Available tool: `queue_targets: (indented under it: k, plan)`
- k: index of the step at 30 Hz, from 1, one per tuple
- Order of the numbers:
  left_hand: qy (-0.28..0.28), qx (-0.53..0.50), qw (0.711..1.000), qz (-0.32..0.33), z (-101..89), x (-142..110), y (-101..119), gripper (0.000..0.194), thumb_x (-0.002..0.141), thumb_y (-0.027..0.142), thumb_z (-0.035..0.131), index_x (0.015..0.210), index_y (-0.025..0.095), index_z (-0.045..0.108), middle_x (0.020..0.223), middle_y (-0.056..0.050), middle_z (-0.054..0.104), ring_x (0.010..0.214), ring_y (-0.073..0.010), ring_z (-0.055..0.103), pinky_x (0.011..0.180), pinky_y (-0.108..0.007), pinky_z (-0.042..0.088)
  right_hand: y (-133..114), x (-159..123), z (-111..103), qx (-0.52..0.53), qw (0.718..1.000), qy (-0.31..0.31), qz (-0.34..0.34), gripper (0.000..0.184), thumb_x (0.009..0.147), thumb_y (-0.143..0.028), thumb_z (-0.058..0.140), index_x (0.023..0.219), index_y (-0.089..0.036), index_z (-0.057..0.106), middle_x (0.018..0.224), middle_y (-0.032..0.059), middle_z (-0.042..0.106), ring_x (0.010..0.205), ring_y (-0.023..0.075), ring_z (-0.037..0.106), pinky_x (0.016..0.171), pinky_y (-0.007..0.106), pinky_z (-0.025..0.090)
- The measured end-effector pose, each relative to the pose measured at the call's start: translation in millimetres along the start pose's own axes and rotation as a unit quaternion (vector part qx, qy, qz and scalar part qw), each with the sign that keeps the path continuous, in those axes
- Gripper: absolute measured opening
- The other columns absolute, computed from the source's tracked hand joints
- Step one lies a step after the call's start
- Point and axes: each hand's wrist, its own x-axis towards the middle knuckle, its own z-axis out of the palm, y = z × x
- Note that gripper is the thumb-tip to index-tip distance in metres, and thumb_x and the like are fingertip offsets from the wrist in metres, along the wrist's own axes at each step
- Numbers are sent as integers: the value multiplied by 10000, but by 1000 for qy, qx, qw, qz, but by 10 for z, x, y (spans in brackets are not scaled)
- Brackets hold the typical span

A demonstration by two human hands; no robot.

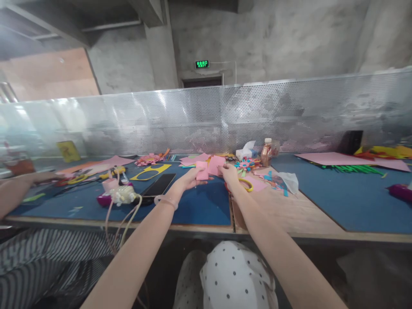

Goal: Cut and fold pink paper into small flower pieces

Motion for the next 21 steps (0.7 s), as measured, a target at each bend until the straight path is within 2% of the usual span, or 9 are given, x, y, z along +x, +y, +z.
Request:
queue_targets:
  k: [3, 6, 10, 15, 21]
  plan:
    - [2, 2, 1000, 4, -3, -7, 1, 333, 781, 200, 459, 1104, 122, 476, 1052, -158, 595, 809, -207, 625, 545, -270, 494, 31, 51, -32, -2, 1000, 8, -11, 230, 631, -270, 556, 794, -111, 593, 737, 58, 632, 578, 120, 557, 516, 233, 451]
    - [18, 25, 999, 18, -9, -33, 13, 360, 743, 231, 542, 1090, 145, 495, 1070, -144, 589, 810, -221, 625, 579, -306, 507, 49, 76, -36, -5, 999, -12, -31, 247, 624, -280, 555, 806, -117, 595, 766, 60, 640, 645, 130, 576, 575, 241, 462]
    - [43, 64, 996, 37, -17, -42, 26, 422, 675, 252, 626, 1075, 155, 530, 977, -126, 630, 783, -221, 626, 542, -272, 491, 51, 72, -14, -1, 999, -29, -41, 288, 604, -308, 573, 822, -122, 602, 793, 58, 644, 700, 143, 586, 621, 255, 469]
    - [102, 80, 991, 38, -18, -23, 25, 436, 623, 240, 667, 1033, 141, 555, 851, -103, 653, 726, -193, 626, 514, -237, 473, 44, 71, 7, 1, 998, -28, -51, 251, 605, -292, 567, 795, -131, 597, 757, 44, 639, 685, 140, 585, 650, 270, 470]
    - [140, 120, 982, 40, 15, -17, 33, 529, 532, 276, 734, 1021, 162, 567, 865, -88, 641, 650, -139, 587, 471, -202, 440, 23, 56, 57, -4, 999, -34, -39, 204, 574, -233, 586, 754, -139, 561, 719, 38, 630, 647, 133, 576, 620, 260, 467]
